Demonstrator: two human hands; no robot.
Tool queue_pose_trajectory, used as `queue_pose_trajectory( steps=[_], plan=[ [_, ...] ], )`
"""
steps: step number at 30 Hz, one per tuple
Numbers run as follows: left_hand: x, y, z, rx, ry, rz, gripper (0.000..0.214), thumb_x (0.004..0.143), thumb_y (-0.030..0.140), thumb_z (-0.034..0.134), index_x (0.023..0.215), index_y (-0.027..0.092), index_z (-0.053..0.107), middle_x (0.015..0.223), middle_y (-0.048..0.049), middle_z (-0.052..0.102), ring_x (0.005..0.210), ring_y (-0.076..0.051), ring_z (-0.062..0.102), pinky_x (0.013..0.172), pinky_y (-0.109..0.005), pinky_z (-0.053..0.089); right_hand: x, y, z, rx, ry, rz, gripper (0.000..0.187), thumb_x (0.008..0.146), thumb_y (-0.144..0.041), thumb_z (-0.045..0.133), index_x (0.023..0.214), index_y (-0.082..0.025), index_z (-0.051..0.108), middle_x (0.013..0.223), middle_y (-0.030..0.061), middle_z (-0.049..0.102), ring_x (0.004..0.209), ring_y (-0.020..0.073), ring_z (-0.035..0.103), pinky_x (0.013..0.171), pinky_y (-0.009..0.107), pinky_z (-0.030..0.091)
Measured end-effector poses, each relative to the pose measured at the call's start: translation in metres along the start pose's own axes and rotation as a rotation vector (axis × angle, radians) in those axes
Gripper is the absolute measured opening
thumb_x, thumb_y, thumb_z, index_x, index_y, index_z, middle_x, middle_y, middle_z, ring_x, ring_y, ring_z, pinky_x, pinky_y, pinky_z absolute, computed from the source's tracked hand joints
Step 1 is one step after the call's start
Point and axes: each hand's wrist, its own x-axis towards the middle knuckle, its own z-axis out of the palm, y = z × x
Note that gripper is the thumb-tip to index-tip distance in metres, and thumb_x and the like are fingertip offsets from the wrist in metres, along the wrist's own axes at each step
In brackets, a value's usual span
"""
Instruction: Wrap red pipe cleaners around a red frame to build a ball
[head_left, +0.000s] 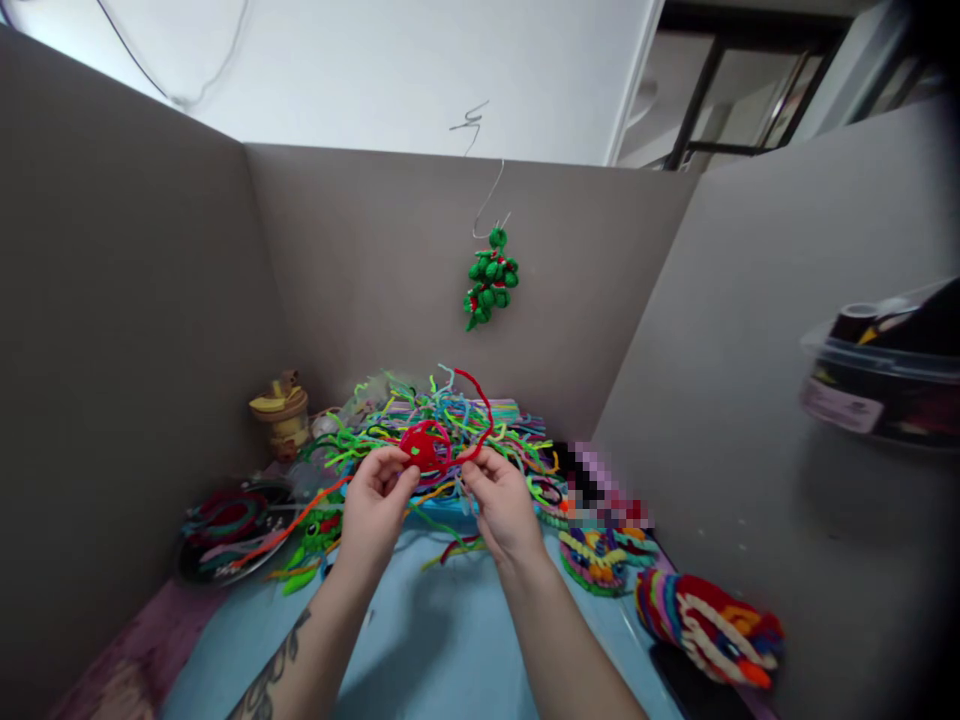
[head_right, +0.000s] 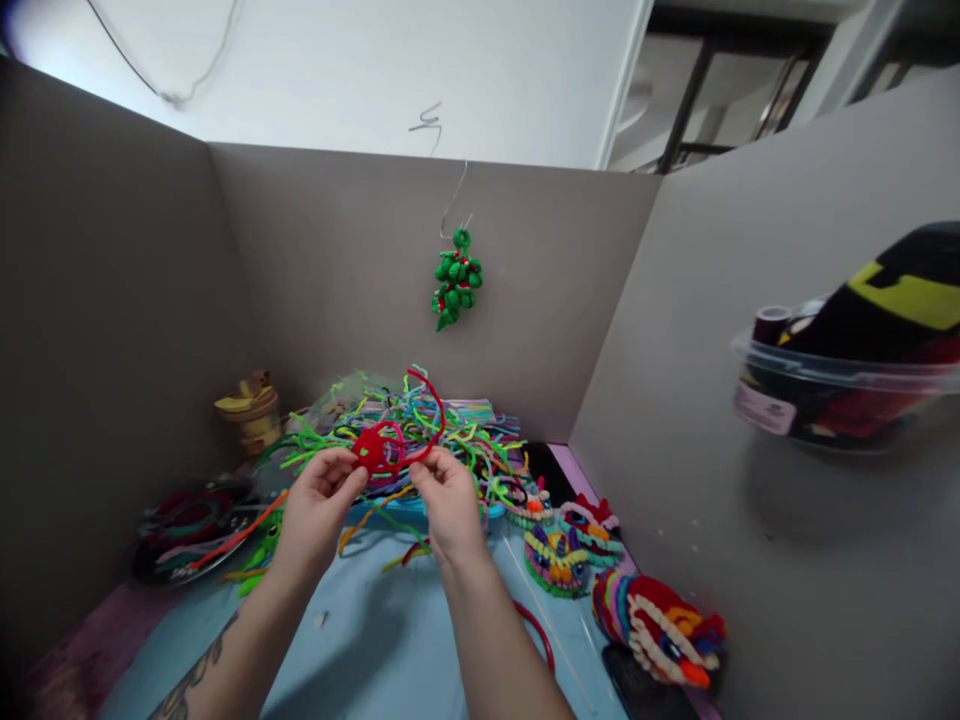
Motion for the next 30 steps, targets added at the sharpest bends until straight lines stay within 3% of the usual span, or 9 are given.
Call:
queue_pose_trajectory(
  steps=[9, 15, 23, 30],
  plan=[
    [-0.002, 0.001, 0.004, -0.047, -0.070, -0.057, 0.022, 0.067, 0.028, 0.071, 0.081, 0.018, 0.057, 0.069, 0.0030, 0.058, 0.063, -0.011, 0.056, 0.061, -0.021, 0.045, -0.002, -0.002, 0.003, 0.008, 0.003, -0.087, 0.017, 0.071, -0.035, 0.070, 0.080, -0.021, 0.068, 0.079, -0.0006, 0.060, 0.070, 0.0131, 0.051, 0.070, 0.026, 0.041],
    [-0.005, 0.002, 0.004, -0.046, -0.135, -0.081, 0.021, 0.066, 0.027, 0.071, 0.079, 0.017, 0.058, 0.070, 0.0022, 0.058, 0.062, -0.011, 0.056, 0.059, -0.021, 0.045, 0.000, 0.002, -0.001, -0.067, 0.037, -0.153, 0.022, 0.072, -0.039, 0.070, 0.071, -0.018, 0.065, 0.083, -0.0001, 0.056, 0.075, 0.0126, 0.050, 0.073, 0.025, 0.040],
    [-0.011, 0.002, 0.009, -0.007, -0.242, -0.081, 0.015, 0.070, 0.022, 0.068, 0.080, 0.016, 0.060, 0.073, 0.0013, 0.059, 0.066, -0.011, 0.055, 0.063, -0.021, 0.045, 0.006, 0.004, -0.002, 0.135, 0.132, 0.042, 0.036, 0.057, -0.044, 0.080, 0.065, -0.017, 0.058, 0.054, -0.0072, 0.048, 0.051, 0.0072, 0.038, 0.053, 0.021, 0.033],
    [-0.007, 0.002, 0.003, 0.151, -0.182, -0.032, 0.026, 0.066, 0.026, 0.073, 0.087, 0.016, 0.061, 0.073, 0.0008, 0.060, 0.064, -0.011, 0.053, 0.058, -0.021, 0.042, 0.009, 0.001, -0.006, 0.068, 0.076, 0.129, 0.032, 0.059, -0.039, 0.077, 0.077, -0.017, 0.060, 0.063, -0.0042, 0.057, 0.053, 0.0083, 0.047, 0.048, 0.019, 0.032]
  ],
)
